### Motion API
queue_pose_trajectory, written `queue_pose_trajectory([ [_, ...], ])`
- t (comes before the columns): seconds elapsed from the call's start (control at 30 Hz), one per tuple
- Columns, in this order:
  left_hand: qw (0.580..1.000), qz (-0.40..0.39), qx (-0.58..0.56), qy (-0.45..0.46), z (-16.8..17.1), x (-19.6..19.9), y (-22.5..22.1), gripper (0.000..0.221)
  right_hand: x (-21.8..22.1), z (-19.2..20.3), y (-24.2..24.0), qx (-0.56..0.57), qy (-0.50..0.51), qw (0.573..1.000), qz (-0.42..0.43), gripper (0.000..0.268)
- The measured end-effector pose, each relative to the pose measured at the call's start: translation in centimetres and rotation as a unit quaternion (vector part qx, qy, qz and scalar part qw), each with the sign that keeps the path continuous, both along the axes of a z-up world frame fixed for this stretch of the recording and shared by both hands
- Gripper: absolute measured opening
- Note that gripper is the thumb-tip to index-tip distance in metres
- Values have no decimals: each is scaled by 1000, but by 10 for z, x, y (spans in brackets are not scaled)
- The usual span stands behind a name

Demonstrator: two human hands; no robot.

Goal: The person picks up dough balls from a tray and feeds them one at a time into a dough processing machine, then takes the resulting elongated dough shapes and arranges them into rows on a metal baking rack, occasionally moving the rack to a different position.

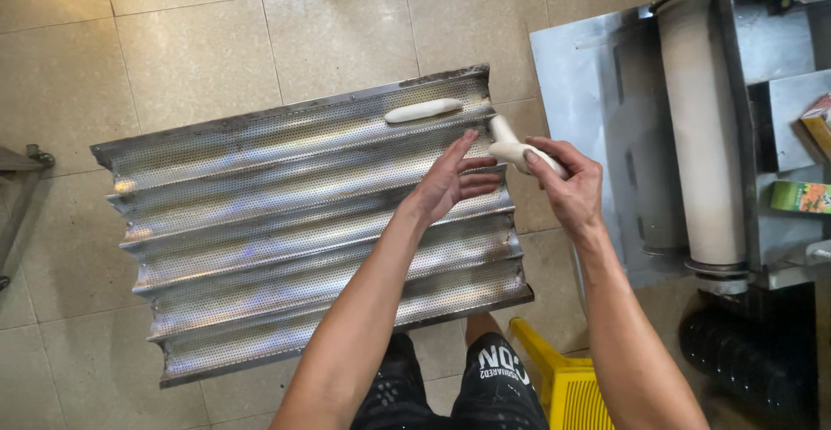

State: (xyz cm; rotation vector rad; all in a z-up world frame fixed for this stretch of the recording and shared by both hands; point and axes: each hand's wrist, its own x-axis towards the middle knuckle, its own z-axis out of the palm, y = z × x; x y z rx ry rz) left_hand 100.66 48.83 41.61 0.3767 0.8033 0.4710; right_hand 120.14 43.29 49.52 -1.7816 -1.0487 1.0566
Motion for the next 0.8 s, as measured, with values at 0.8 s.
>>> queue_pose_trajectory([
  [0.8,874,30,190,446,-94,-66,12,33,-41,-119,50,-62,-200,958,193,32],
])
